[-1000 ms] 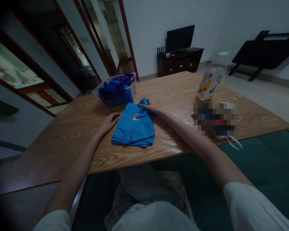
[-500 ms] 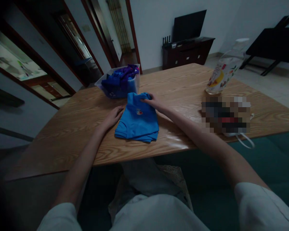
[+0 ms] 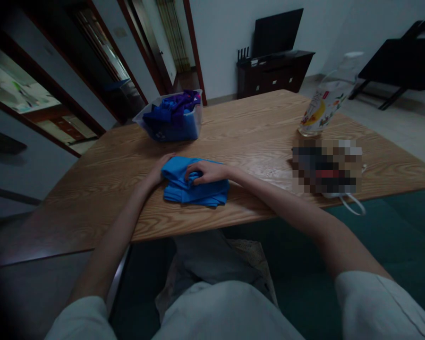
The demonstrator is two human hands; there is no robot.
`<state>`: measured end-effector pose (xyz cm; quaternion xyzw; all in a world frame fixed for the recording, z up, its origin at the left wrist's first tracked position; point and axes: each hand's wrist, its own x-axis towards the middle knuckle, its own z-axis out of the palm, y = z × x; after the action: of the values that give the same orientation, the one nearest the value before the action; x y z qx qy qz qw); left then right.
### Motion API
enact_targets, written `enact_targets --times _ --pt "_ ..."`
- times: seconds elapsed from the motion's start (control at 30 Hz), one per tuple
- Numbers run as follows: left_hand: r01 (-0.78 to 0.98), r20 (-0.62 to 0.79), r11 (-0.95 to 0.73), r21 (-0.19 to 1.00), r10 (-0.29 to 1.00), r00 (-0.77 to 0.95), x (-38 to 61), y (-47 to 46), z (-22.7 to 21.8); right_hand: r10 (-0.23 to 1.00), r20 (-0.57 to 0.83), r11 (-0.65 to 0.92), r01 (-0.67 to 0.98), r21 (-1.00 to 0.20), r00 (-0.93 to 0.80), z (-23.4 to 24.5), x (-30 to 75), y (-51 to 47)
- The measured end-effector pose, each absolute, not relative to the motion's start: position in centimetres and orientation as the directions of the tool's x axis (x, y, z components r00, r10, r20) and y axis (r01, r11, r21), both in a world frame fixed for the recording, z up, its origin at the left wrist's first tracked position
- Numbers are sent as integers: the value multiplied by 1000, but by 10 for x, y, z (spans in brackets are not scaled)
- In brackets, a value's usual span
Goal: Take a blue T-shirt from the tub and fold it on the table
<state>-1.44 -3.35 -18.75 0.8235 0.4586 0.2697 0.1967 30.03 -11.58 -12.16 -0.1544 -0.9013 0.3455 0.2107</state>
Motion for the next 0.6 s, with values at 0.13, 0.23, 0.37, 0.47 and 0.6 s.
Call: enact_targets --times 0.13,0.23,0.37,0.47,0.6 --pt "645 273 -507 572 859 433 -12 -33 -187 436 281 714 139 -686 -855 -120 303 -116" --pt "648 273 -499 576 864 423 -12 -33 -187 449 304 733 152 -664 -840 -121 301 -119" --pt "659 260 -482 578 874 411 -11 -33 -186 480 343 777 211 -593 -807 -127 299 -120" --pt "657 262 -491 572 868 421 -12 -33 -186 538 350 758 259 -598 -767 -131 301 -118" --pt "640 278 -514 572 855 438 -11 -36 -183 686 387 656 294 -696 -616 -135 305 -111"
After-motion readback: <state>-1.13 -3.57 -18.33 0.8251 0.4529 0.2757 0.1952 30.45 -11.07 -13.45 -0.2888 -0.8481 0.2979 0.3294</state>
